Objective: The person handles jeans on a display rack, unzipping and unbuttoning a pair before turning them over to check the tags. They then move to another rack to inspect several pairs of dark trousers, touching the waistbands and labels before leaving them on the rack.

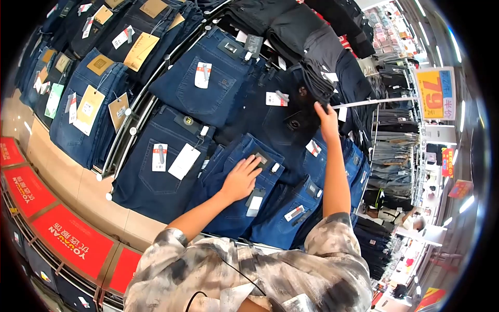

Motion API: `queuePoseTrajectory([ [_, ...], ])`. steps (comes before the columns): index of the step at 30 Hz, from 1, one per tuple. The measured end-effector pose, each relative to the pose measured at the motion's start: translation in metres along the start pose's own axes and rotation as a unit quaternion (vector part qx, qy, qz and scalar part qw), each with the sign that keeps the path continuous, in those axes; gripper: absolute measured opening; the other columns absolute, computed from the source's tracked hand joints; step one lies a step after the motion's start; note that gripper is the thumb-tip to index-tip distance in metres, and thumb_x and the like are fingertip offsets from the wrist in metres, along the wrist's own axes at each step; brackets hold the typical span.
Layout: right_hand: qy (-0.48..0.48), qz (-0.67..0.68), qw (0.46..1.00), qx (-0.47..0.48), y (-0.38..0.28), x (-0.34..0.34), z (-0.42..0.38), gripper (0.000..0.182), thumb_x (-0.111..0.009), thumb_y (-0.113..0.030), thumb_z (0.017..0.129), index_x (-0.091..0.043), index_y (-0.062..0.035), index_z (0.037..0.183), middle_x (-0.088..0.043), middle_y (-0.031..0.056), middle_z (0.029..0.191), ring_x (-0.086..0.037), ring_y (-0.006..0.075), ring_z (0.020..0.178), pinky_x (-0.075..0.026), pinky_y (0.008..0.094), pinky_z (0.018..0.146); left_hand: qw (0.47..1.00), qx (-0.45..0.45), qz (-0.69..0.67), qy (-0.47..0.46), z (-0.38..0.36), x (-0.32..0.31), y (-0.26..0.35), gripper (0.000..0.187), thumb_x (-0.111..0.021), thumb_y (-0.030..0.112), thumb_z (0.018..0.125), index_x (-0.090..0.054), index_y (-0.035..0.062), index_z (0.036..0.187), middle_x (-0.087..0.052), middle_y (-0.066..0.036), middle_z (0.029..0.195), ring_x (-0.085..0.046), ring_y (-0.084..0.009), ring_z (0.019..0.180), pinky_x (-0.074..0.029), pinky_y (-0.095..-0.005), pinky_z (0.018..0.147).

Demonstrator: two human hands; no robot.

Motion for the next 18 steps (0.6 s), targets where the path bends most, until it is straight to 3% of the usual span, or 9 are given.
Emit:
queuePoseTrajectory([
  [2,-0.015,-0.170,0.985,0.021,-0.054,-0.026,-0.060,0.020,-0.071,-0.013,0.089,-0.069,-0.0060,0.107,-0.066,0.0006,0.096,-0.060,0.0107,0.087,-0.047,0.0252,0.079,0.998,0.027,-0.061,-0.014,-0.006,0.004,-0.004,0.037,-0.061,0.011,0.087,-0.063,0.0043,0.122,-0.048,-0.015,0.146,-0.040,-0.0343,0.139,-0.034,-0.0452,0.113],
  [4,-0.068,-0.200,0.956,0.203,-0.092,-0.052,-0.120,0.022,-0.074,-0.008,0.082,-0.070,-0.0060,0.104,-0.066,0.0041,0.097,-0.062,0.0164,0.089,-0.048,0.0274,0.080,0.973,0.117,-0.201,-0.010,-0.020,0.009,-0.016,0.037,-0.060,0.015,0.092,-0.059,0.0027,0.126,-0.055,-0.015,0.139,-0.049,-0.0307,0.133,-0.042,-0.0404,0.107],
  [6,-0.145,-0.183,0.942,0.239,-0.105,-0.080,-0.186,0.025,-0.078,-0.007,0.076,-0.072,-0.0056,0.101,-0.065,0.0071,0.098,-0.064,0.0227,0.093,-0.050,0.0301,0.080,0.798,0.301,-0.522,0.004,-0.048,-0.011,-0.040,0.039,-0.055,0.023,0.099,-0.054,0.0045,0.133,-0.056,-0.012,0.139,-0.054,-0.0260,0.127,-0.046,-0.0371,0.102],
  [10,-0.314,-0.140,0.886,0.311,-0.074,-0.139,-0.312,0.028,-0.080,-0.012,0.075,-0.074,-0.0126,0.102,-0.066,0.0031,0.101,-0.062,0.0237,0.095,-0.048,0.0349,0.083,0.613,0.394,-0.661,0.180,-0.115,0.026,-0.062,0.044,-0.041,0.036,0.105,-0.051,0.0056,0.136,-0.058,-0.010,0.132,-0.060,-0.0211,0.115,-0.046,-0.0316,0.099],
  [12,-0.375,-0.118,0.866,0.309,-0.032,-0.162,-0.359,0.027,-0.079,-0.016,0.077,-0.075,-0.0153,0.103,-0.065,0.0009,0.104,-0.060,0.0216,0.098,-0.042,0.0353,0.087,0.667,0.419,-0.547,0.282,-0.153,0.050,-0.072,0.042,-0.038,0.031,0.106,-0.050,0.0033,0.135,-0.058,-0.011,0.132,-0.056,-0.0197,0.120,-0.045,-0.0322,0.101],
  [13,-0.380,-0.140,0.862,0.306,-0.013,-0.169,-0.375,0.026,-0.078,-0.018,0.077,-0.075,-0.0153,0.103,-0.065,0.0005,0.106,-0.059,0.0207,0.100,-0.040,0.0351,0.088,0.765,0.436,-0.390,0.271,-0.170,0.063,-0.071,0.036,-0.041,0.020,0.104,-0.050,0.0028,0.135,-0.058,-0.012,0.132,-0.054,-0.0208,0.122,-0.044,-0.0330,0.103],
  [16,-0.351,-0.178,0.882,0.258,0.043,-0.178,-0.404,0.022,-0.075,-0.019,0.079,-0.076,-0.0164,0.101,-0.065,0.0007,0.111,-0.056,0.0204,0.105,-0.038,0.0353,0.090,0.830,0.398,-0.225,0.319,-0.202,0.071,-0.031,0.043,-0.047,-0.004,0.093,-0.048,0.0008,0.135,-0.053,-0.015,0.135,-0.054,-0.0248,0.121,-0.041,-0.0341,0.105],
  [17,-0.333,-0.167,0.892,0.257,0.049,-0.177,-0.406,0.020,-0.075,-0.019,0.079,-0.076,-0.0163,0.099,-0.065,0.0005,0.110,-0.056,0.0206,0.105,-0.038,0.0353,0.089,0.851,0.392,-0.154,0.314,-0.206,0.074,-0.014,0.051,-0.044,-0.011,0.084,-0.048,-0.0005,0.134,-0.051,-0.017,0.138,-0.052,-0.0289,0.124,-0.039,-0.0361,0.108],
  [18,-0.316,-0.156,0.900,0.255,0.052,-0.174,-0.407,0.018,-0.075,-0.019,0.079,-0.077,-0.0162,0.097,-0.065,0.0003,0.108,-0.056,0.0208,0.105,-0.038,0.0353,0.089,0.902,0.276,-0.017,0.332,-0.190,0.098,0.032,0.057,-0.042,-0.014,0.070,-0.056,0.0001,0.124,-0.055,-0.016,0.134,-0.051,-0.0325,0.125,-0.037,-0.0398,0.109],
])
Point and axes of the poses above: each hand's wrist, its own z-axis towards the middle knuckle, its own x-axis out of the back of the hand, y = z × x, the point moved 9 cm from there along z, towards the middle knuckle
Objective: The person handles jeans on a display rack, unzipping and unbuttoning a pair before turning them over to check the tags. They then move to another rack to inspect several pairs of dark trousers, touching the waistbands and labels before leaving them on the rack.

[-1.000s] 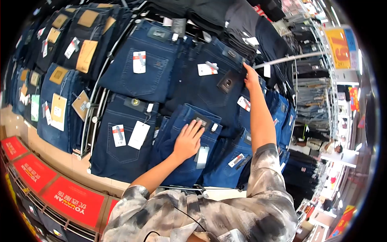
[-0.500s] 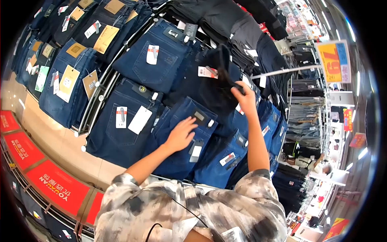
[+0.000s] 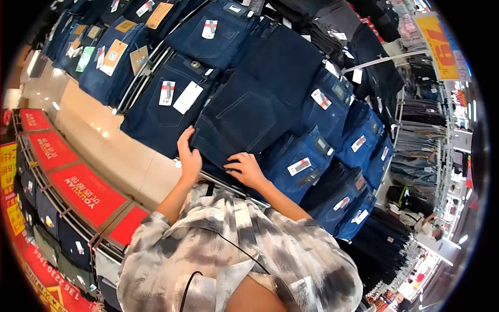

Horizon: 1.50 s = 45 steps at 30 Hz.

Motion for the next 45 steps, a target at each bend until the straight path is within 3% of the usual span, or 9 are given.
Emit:
queuePoseTrajectory([
  [4,0.017,0.112,0.994,0.006,-0.010,0.018,0.003,0.018,-0.075,-0.016,0.077,-0.076,-0.0145,0.095,-0.067,-0.0007,0.103,-0.058,0.0203,0.102,-0.040,0.0357,0.087,0.956,-0.259,0.099,-0.100,-0.026,-0.003,0.089,0.039,-0.052,-0.005,0.065,-0.066,0.0051,0.100,-0.065,-0.012,0.118,-0.057,-0.0320,0.117,-0.037,-0.0456,0.105],
  [8,-0.058,0.136,0.987,0.063,-0.029,0.036,0.008,0.017,-0.074,-0.016,0.077,-0.075,-0.0119,0.093,-0.066,0.0022,0.101,-0.058,0.0229,0.099,-0.041,0.0373,0.089,0.912,-0.209,0.039,-0.351,-0.053,-0.054,0.100,0.028,-0.067,0.015,0.082,-0.063,0.0068,0.109,-0.064,-0.011,0.122,-0.059,-0.0286,0.113,-0.040,-0.0428,0.101],
  [16,0.015,0.093,0.996,-0.004,-0.038,0.048,-0.027,0.017,-0.073,-0.020,0.082,-0.075,-0.0118,0.097,-0.066,0.0044,0.104,-0.056,0.0255,0.107,-0.041,0.0383,0.095,0.819,-0.265,0.151,-0.486,-0.069,-0.085,0.097,0.043,-0.074,0.014,0.077,-0.059,0.0090,0.116,-0.063,-0.008,0.101,-0.059,-0.0291,0.102,-0.045,-0.0386,0.088],
  [24,0.401,0.162,0.871,-0.231,-0.013,0.032,-0.069,0.038,-0.065,-0.002,0.081,-0.061,-0.0050,0.120,-0.055,0.0141,0.124,-0.055,0.0327,0.115,-0.044,0.0378,0.097,0.899,-0.087,0.017,-0.429,0.005,-0.106,0.063,0.034,-0.065,0.024,0.090,-0.064,-0.0030,0.111,-0.068,-0.019,0.105,-0.067,-0.0321,0.097,-0.052,-0.0369,0.083],
  [26,0.372,0.116,0.893,-0.226,-0.015,0.023,-0.063,0.040,-0.064,-0.001,0.081,-0.059,-0.0046,0.121,-0.057,0.0157,0.122,-0.055,0.0326,0.115,-0.045,0.0371,0.097,0.945,-0.051,-0.045,-0.321,0.046,-0.094,0.062,0.039,-0.066,0.027,0.092,-0.063,-0.0062,0.111,-0.069,-0.021,0.108,-0.068,-0.0268,0.098,-0.052,-0.0343,0.084],
  [28,0.333,0.057,0.919,-0.205,-0.024,0.014,-0.047,0.041,-0.064,-0.002,0.081,-0.060,-0.0051,0.121,-0.057,0.0171,0.124,-0.053,0.0344,0.118,-0.044,0.0394,0.100,0.893,0.179,-0.237,-0.338,0.082,-0.086,0.061,0.037,-0.066,0.028,0.094,-0.064,-0.0052,0.112,-0.069,-0.016,0.110,-0.067,-0.0224,0.099,-0.052,-0.0333,0.086],
  [34,0.182,-0.068,0.959,-0.206,-0.009,-0.031,-0.011,0.036,-0.067,-0.008,0.078,-0.065,-0.0062,0.113,-0.059,0.0141,0.119,-0.054,0.0348,0.114,-0.044,0.0417,0.097,0.806,0.368,-0.382,-0.265,0.186,-0.085,-0.048,0.036,-0.066,0.030,0.096,-0.062,0.0026,0.119,-0.068,-0.009,0.115,-0.066,-0.0241,0.104,-0.052,-0.0371,0.093],
  [40,0.201,-0.022,0.951,-0.233,0.002,-0.026,0.004,0.028,-0.065,-0.008,0.081,-0.067,-0.0059,0.109,-0.063,0.0123,0.108,-0.057,0.0325,0.105,-0.047,0.0395,0.092,0.834,0.356,-0.319,-0.276,0.162,-0.072,-0.138,0.045,-0.057,0.053,0.095,-0.059,0.0136,0.117,-0.066,-0.003,0.112,-0.058,-0.0141,0.086,-0.043,-0.0266,0.072],
  [45,0.178,0.121,0.952,-0.217,0.008,-0.030,0.038,0.028,-0.063,-0.003,0.085,-0.065,-0.0028,0.113,-0.064,0.0130,0.103,-0.064,0.0264,0.094,-0.051,0.0338,0.084,0.940,0.187,-0.182,-0.222,0.082,-0.024,-0.091,0.069,-0.084,0.029,0.077,-0.050,-0.0077,0.125,-0.063,-0.019,0.117,-0.062,-0.0223,0.105,-0.051,-0.0336,0.089],
])
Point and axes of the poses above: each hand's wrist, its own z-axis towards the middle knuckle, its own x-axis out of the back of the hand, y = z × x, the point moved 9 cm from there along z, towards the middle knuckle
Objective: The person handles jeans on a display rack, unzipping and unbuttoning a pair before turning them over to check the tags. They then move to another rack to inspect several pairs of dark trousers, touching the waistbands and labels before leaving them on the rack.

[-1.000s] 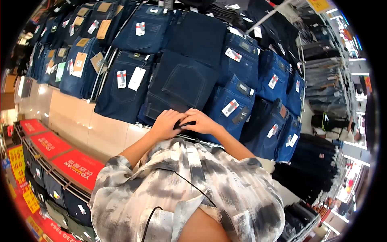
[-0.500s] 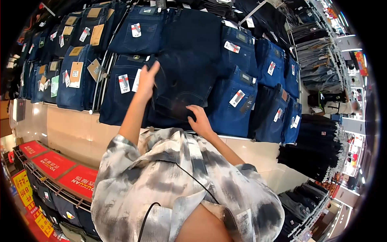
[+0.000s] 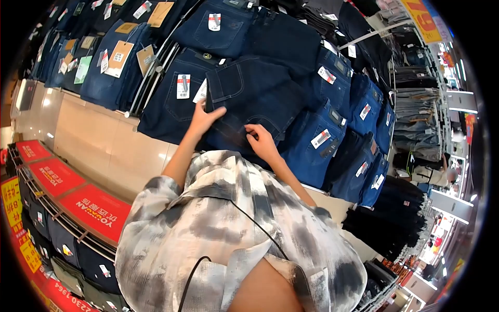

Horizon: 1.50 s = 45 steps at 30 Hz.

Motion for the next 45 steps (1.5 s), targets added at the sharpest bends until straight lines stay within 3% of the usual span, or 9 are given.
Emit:
queuePoseTrajectory([
  [2,-0.038,0.013,0.999,0.027,-0.019,-0.013,0.019,0.031,-0.063,-0.003,0.086,-0.064,-0.0012,0.116,-0.064,0.0136,0.103,-0.065,0.0247,0.089,-0.052,0.0321,0.081,0.996,-0.023,0.083,-0.015,-0.012,-0.001,-0.026,0.072,-0.086,0.025,0.073,-0.051,-0.0096,0.126,-0.064,-0.020,0.117,-0.064,-0.0234,0.104,-0.052,-0.0351,0.089],
  [5,-0.084,-0.005,0.994,0.066,-0.025,-0.041,0.049,0.036,-0.065,-0.001,0.085,-0.062,-0.0019,0.122,-0.065,0.0114,0.105,-0.064,0.0195,0.089,-0.052,0.0296,0.080,1.000,0.009,0.019,-0.003,-0.019,-0.001,-0.029,0.033,-0.075,0.022,0.085,-0.068,-0.0052,0.103,-0.072,-0.008,0.091,-0.065,-0.0142,0.081,-0.052,-0.0301,0.076],
  [8,-0.059,-0.009,0.997,0.046,-0.027,-0.048,0.065,0.034,-0.067,-0.003,0.085,-0.059,0.0008,0.118,-0.065,0.0124,0.102,-0.064,0.0197,0.088,-0.052,0.0301,0.080,1.000,-0.002,-0.019,-0.012,-0.020,-0.002,-0.012,0.026,-0.069,0.020,0.090,-0.070,-0.0041,0.101,-0.071,-0.006,0.089,-0.063,-0.0110,0.077,-0.051,-0.0270,0.071],
  [11,-0.007,0.043,0.999,-0.003,-0.025,-0.035,0.066,0.032,-0.069,-0.006,0.084,-0.056,0.0009,0.113,-0.065,0.0137,0.096,-0.064,0.0226,0.084,-0.052,0.0326,0.078,0.997,0.035,-0.044,-0.060,-0.030,-0.010,0.000,0.028,-0.069,0.024,0.092,-0.070,-0.0024,0.103,-0.071,-0.005,0.090,-0.063,-0.0100,0.078,-0.051,-0.0253,0.071],
  [17,0.073,0.123,0.990,0.014,-0.040,-0.006,0.044,0.034,-0.073,-0.005,0.084,-0.056,-0.0013,0.113,-0.061,0.0084,0.086,-0.060,0.0176,0.077,-0.051,0.0293,0.073,0.982,0.032,-0.127,-0.134,-0.031,-0.037,0.002,0.034,-0.068,0.030,0.094,-0.069,-0.0019,0.106,-0.070,-0.005,0.095,-0.063,-0.0102,0.080,-0.051,-0.0244,0.073],
  [23,0.113,-0.061,0.986,0.105,-0.092,0.018,0.028,0.035,-0.077,-0.008,0.080,-0.065,-0.0055,0.113,-0.060,0.0046,0.087,-0.060,0.0145,0.077,-0.049,0.0262,0.068,0.975,0.012,-0.162,-0.152,-0.036,-0.049,0.016,0.030,-0.067,0.027,0.095,-0.069,-0.0011,0.106,-0.070,-0.003,0.095,-0.063,-0.0088,0.083,-0.051,-0.0236,0.074],
  [29,0.163,-0.106,0.969,0.150,-0.110,0.030,0.022,0.022,-0.078,-0.011,0.078,-0.071,-0.0051,0.098,-0.062,0.0060,0.087,-0.063,0.0214,0.082,-0.051,0.0314,0.067,0.978,-0.051,-0.118,-0.165,-0.043,-0.053,0.033,0.025,-0.067,0.019,0.095,-0.066,-0.0021,0.108,-0.070,-0.003,0.098,-0.063,-0.0084,0.085,-0.051,-0.0239,0.076],
  [36,0.162,-0.081,0.973,0.141,-0.107,0.027,0.027,0.020,-0.077,-0.010,0.078,-0.067,-0.0028,0.094,-0.066,0.0080,0.080,-0.065,0.0221,0.073,-0.052,0.0310,0.066,0.980,-0.103,-0.142,-0.091,-0.048,-0.050,0.050,0.024,-0.066,0.015,0.094,-0.065,-0.0029,0.110,-0.070,-0.005,0.100,-0.064,-0.0096,0.088,-0.051,-0.0250,0.078],
  [45,0.103,-0.095,0.985,0.097,-0.101,0.023,0.045,0.024,-0.077,-0.016,0.072,-0.060,-0.0019,0.081,-0.065,0.0101,0.066,-0.066,0.0219,0.060,-0.053,0.0306,0.060,0.984,-0.065,-0.117,-0.119,-0.042,-0.053,0.039,0.035,-0.069,0.020,0.092,-0.061,-0.0037,0.116,-0.070,-0.010,0.105,-0.064,-0.0134,0.092,-0.051,-0.0278,0.080],
])
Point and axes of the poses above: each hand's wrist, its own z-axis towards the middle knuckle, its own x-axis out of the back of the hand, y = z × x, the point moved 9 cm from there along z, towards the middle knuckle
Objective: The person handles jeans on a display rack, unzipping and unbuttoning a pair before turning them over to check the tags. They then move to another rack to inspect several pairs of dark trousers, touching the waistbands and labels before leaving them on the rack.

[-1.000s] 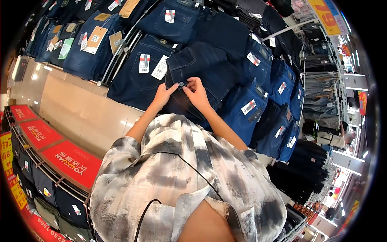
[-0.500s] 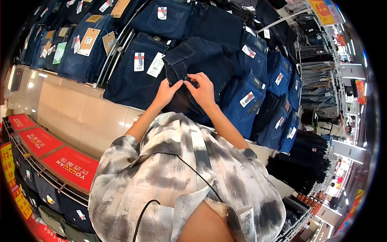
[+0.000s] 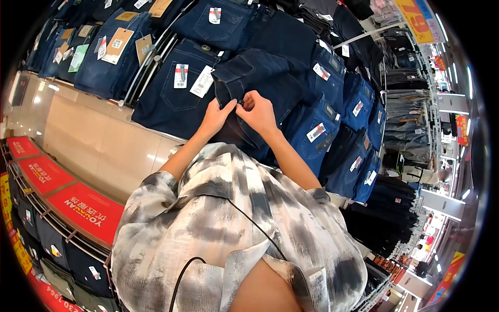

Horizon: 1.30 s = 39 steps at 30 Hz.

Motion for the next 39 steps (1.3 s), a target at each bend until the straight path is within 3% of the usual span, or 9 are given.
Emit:
queuePoseTrajectory([
  [3,-0.022,-0.032,0.999,-0.025,0.008,-0.007,0.002,0.026,-0.078,-0.018,0.070,-0.058,-0.0020,0.076,-0.064,0.0097,0.063,-0.064,0.0214,0.056,-0.052,0.0306,0.057,0.988,-0.086,0.103,0.081,0.001,0.012,0.009,0.050,-0.077,0.022,0.084,-0.052,-0.0027,0.120,-0.064,-0.013,0.106,-0.062,-0.0198,0.095,-0.049,-0.0320,0.082],
  [6,-0.025,-0.037,0.998,-0.034,0.018,-0.015,0.003,0.026,-0.077,-0.018,0.070,-0.057,-0.0018,0.074,-0.063,0.0095,0.061,-0.064,0.0203,0.055,-0.051,0.0296,0.055,0.913,-0.170,0.312,0.202,-0.015,0.033,0.038,0.063,-0.084,0.021,0.074,-0.045,-0.0008,0.119,-0.055,-0.015,0.103,-0.055,-0.0259,0.094,-0.047,-0.0349,0.082],
  [8,-0.022,-0.011,0.999,-0.046,0.019,-0.018,0.002,0.025,-0.077,-0.017,0.070,-0.058,-0.0014,0.074,-0.063,0.0092,0.061,-0.063,0.0188,0.054,-0.050,0.0286,0.054,0.888,-0.240,0.325,0.220,-0.030,0.030,0.076,0.045,-0.081,0.014,0.075,-0.053,-0.0001,0.107,-0.052,-0.013,0.094,-0.054,-0.0258,0.087,-0.047,-0.0335,0.077],
  [10,-0.009,0.010,0.999,-0.050,0.023,-0.020,0.001,0.026,-0.077,-0.017,0.070,-0.058,-0.0009,0.075,-0.062,0.0088,0.061,-0.062,0.0170,0.054,-0.050,0.0277,0.054,0.923,-0.206,0.302,0.123,-0.028,0.015,0.076,0.029,-0.077,0.011,0.079,-0.059,0.0011,0.100,-0.055,-0.010,0.087,-0.057,-0.0239,0.079,-0.047,-0.0325,0.070],
  [11,-0.004,0.022,0.998,-0.051,0.024,-0.022,0.001,0.026,-0.077,-0.017,0.070,-0.058,-0.0006,0.076,-0.062,0.0086,0.061,-0.061,0.0162,0.054,-0.050,0.0272,0.054,0.936,-0.192,0.278,0.102,-0.026,0.009,0.068,0.020,-0.074,0.009,0.085,-0.062,0.0007,0.099,-0.058,-0.006,0.084,-0.057,-0.0150,0.072,-0.047,-0.0271,0.066],
  [14,-0.028,0.036,0.998,-0.032,0.018,-0.024,0.001,0.026,-0.078,-0.015,0.072,-0.059,0.0001,0.080,-0.062,0.0082,0.063,-0.061,0.0144,0.055,-0.050,0.0265,0.055,0.987,-0.027,0.153,0.052,-0.013,0.008,0.022,0.020,-0.071,0.017,0.089,-0.064,-0.0015,0.095,-0.066,-0.010,0.083,-0.063,-0.0134,0.073,-0.049,-0.0267,0.066],
  [20,0.000,0.060,0.998,0.009,0.010,-0.019,-0.002,0.023,-0.077,-0.011,0.076,-0.059,-0.0003,0.085,-0.064,0.0091,0.067,-0.062,0.0171,0.058,-0.052,0.0271,0.060,0.998,0.013,0.033,0.043,-0.004,0.012,0.005,0.019,-0.069,0.016,0.092,-0.063,-0.0009,0.086,-0.066,-0.003,0.077,-0.061,-0.0077,0.071,-0.050,-0.0233,0.067],
  [32,-0.017,0.133,0.989,-0.054,0.030,-0.027,-0.009,0.024,-0.073,-0.009,0.081,-0.056,0.0011,0.069,-0.059,0.0062,0.056,-0.054,0.0077,0.052,-0.043,0.0246,0.051,0.983,0.062,-0.160,-0.058,0.002,-0.010,-0.011,0.019,-0.057,0.018,0.100,-0.060,0.0043,0.112,-0.063,0.001,0.100,-0.057,-0.0057,0.091,-0.046,-0.0218,0.083],
  [39,-0.007,0.237,0.965,-0.108,0.023,-0.024,-0.017,0.017,-0.068,-0.011,0.092,-0.055,-0.0003,0.092,-0.065,0.0049,0.069,-0.060,0.0079,0.057,-0.046,0.0211,0.050,0.987,0.036,-0.110,-0.112,0.009,-0.014,0.000,0.024,-0.051,0.014,0.102,-0.054,0.0028,0.123,-0.061,-0.002,0.106,-0.056,-0.0080,0.092,-0.047,-0.0233,0.082],
])
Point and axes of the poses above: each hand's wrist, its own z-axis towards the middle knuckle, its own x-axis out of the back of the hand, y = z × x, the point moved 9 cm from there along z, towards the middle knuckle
